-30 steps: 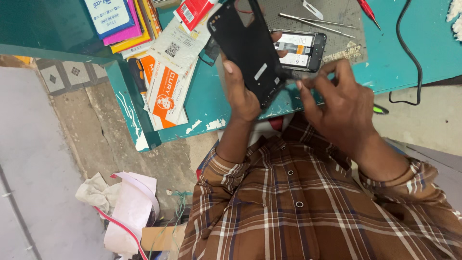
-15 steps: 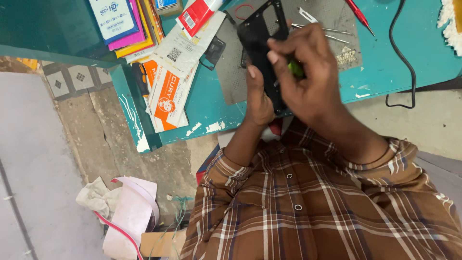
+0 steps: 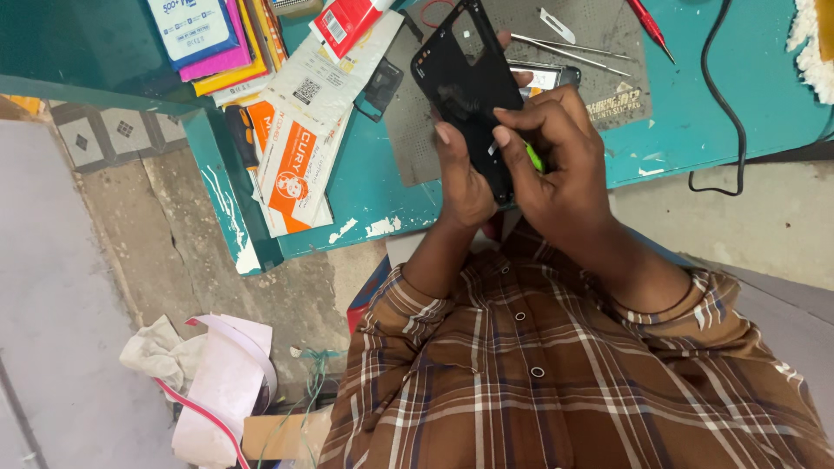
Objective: The person cleans the back cover of a disassembled smartphone using a brush and a heat gun, then uses tweezers to remove small debris from the camera cutout. They handle the back cover and the phone body separately on a cluttered workbench.
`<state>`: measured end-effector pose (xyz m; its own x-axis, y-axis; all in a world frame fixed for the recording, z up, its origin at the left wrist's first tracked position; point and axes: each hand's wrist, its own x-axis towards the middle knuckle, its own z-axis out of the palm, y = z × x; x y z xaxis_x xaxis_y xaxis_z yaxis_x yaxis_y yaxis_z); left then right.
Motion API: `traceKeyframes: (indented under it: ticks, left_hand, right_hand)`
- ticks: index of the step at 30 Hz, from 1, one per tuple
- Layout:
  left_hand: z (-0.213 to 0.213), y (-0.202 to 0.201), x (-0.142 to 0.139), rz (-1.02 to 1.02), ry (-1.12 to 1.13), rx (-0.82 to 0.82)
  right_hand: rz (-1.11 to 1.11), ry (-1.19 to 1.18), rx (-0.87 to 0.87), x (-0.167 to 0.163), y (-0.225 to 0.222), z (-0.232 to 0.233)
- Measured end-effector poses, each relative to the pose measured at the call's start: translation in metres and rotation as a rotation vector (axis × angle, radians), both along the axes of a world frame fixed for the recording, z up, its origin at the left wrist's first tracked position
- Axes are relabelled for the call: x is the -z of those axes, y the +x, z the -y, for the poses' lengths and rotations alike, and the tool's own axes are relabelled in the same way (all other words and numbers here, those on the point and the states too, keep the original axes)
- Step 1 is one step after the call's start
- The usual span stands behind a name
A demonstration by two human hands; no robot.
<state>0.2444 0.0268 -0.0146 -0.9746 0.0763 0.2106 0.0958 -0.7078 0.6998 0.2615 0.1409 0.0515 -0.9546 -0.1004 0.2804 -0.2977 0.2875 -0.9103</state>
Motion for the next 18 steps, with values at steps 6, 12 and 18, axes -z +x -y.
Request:
traceKeyframes:
  ticks: [6,12,18]
  left_hand:
    - [0.007,-0.010,-0.006,0.050,0.101,-0.056]
    - [0.031,-0.026,-0.013,0.079,0.240,-0.166]
    - [0.029,-0.025,-0.014,0.092,0.284,-0.169]
  right_hand:
    - [-0.068,0.230,-0.001,0.010,0.015,-0.002]
    - [0.062,0.263,-0.093,0.006,0.035,-0.003]
    - [-0.059,0.391,-0.027,-0.003,0.016,-0.016]
